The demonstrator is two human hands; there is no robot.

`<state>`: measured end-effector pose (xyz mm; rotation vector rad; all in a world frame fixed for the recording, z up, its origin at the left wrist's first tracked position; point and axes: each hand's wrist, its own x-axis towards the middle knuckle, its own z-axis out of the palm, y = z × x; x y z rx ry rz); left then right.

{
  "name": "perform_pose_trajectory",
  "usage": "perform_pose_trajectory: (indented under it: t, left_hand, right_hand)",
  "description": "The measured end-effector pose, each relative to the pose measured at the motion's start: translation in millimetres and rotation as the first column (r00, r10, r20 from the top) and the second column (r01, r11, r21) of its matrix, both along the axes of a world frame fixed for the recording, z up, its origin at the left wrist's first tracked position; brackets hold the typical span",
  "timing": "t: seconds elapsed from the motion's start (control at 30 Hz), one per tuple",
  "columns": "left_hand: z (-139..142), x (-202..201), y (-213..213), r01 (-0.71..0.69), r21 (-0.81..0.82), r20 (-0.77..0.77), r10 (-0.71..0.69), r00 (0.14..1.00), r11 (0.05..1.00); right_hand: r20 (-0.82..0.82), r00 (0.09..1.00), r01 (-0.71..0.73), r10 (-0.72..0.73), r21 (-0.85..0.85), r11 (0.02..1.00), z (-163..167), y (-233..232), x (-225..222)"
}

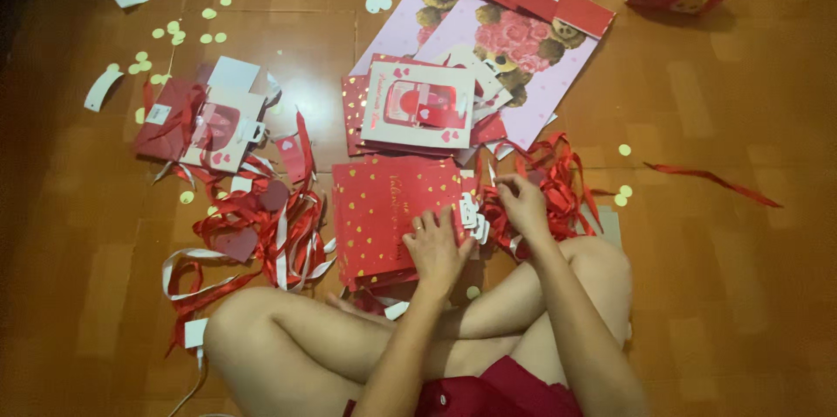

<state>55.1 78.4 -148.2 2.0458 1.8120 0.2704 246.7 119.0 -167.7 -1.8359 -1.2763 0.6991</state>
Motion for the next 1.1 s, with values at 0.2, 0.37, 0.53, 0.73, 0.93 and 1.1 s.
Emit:
perform_pose_trajectory:
  t: [0.2, 0.37, 0.53, 0.73, 0.93, 1.1]
  left_hand:
    - [-13.6, -8.5, -1.8, -0.018, 0.099, 0.075, 0.011, 0.997, 0.995]
    - [-18.6, -10.0, 1.2, -0.018, 0.087, 0.044, 0.014, 0.999, 0.996]
    - [-18.0, -14.4, 4.4, -0.021, 0.075, 0.104, 0.013, 0.995, 0.997]
    - [-18.5, -17.3, 3.0, -0.021, 0.088, 0.142, 0.008, 0.99, 0.996]
    - [-19.3, -26.3, 3.9, 0.002, 0.061, 0.182, -0.013, 0.983, 0.998]
    - [-28.7, -31.2, 3.3, -0.008, 0.115, 0.255, -0.021, 0.967, 0.993]
  right_hand:
    - [0.278, 0.956, -0.13, 0.092, 0.121, 0.984, 8.5, 9.7, -14.8]
    - [0.553, 0.816, -0.131, 0.169, -0.108, 0.986, 6.5, 15.2, -32.3]
    - [0.468, 0.869, -0.083, 0.163, -0.186, 0.979, 1.1, 6.5, -21.3]
    - [0.385, 0.917, -0.167, 0.102, 0.139, 0.976, -1.4, 1.6, -19.5]
    - [0.316, 0.941, -0.111, 0.125, -0.064, 0.992, -8.3, -1.0, -24.8]
    - [-0.139, 0.982, 0.088, -0.128, -0.265, 0.96, -5.8, -4.4, -7.0]
